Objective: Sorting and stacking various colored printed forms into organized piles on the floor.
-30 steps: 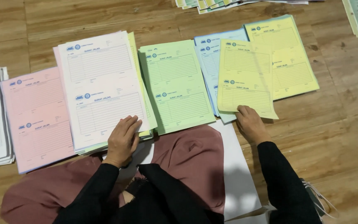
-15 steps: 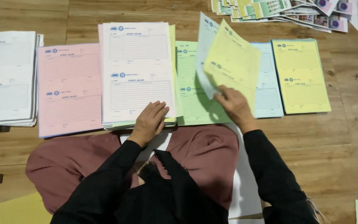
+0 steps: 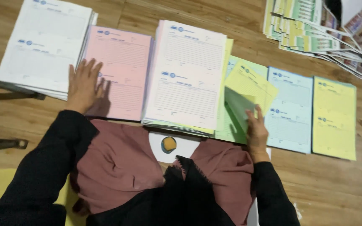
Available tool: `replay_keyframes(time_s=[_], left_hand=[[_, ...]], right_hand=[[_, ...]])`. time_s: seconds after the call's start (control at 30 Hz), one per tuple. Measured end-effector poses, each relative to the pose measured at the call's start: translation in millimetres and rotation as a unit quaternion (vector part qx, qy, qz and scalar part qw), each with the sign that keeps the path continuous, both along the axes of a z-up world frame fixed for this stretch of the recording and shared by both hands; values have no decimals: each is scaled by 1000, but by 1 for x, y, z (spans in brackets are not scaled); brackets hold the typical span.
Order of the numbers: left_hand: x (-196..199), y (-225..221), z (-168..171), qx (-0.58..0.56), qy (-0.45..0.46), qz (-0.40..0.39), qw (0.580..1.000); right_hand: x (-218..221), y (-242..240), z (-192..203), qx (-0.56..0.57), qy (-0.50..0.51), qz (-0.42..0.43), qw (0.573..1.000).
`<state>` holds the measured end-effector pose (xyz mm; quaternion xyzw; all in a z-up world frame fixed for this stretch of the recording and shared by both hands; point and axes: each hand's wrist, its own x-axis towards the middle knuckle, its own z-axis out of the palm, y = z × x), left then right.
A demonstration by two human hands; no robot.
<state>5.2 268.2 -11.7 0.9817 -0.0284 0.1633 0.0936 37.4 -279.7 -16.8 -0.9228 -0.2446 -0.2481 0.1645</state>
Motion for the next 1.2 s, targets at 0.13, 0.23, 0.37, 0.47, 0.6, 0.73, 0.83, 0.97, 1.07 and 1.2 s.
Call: replay_keyframes(time_s=[0.13, 0.23, 0.37, 0.47, 0.6, 0.73, 0.83, 0.97, 1.07, 1.2], left_hand=[[-28, 107, -83, 30, 101, 173, 979], [-52, 144, -125, 138, 128, 249, 950], [-54, 151, -143, 215, 73, 263, 938], [-55, 134, -119, 251, 80, 265, 927], [-55, 120, -76, 244, -10, 206, 948], [-57, 127, -60, 197, -78, 182, 960], [-56, 123, -30, 101, -87, 191, 972], [-42, 96, 22, 42, -148, 147, 977], [-32, 58, 55, 16, -185, 45, 982], [-7, 16, 27, 26, -170, -113, 979]], right_hand=[[-7, -4, 6, 7, -52, 19, 998], [-20, 1, -3, -119, -80, 35, 989], [-32, 16, -7, -337, 137, 38, 931], [-30, 13, -22, -428, 149, 1, 891], [-32, 33, -10, -510, 143, -41, 847], [-31, 10, -28, -479, 153, -13, 865], [-38, 11, -19, -395, 137, -41, 908], [-35, 7, -20, -299, 135, -131, 936], [-31, -3, -37, -273, 121, -184, 936], [-28, -13, -50, -93, 167, -204, 960]])
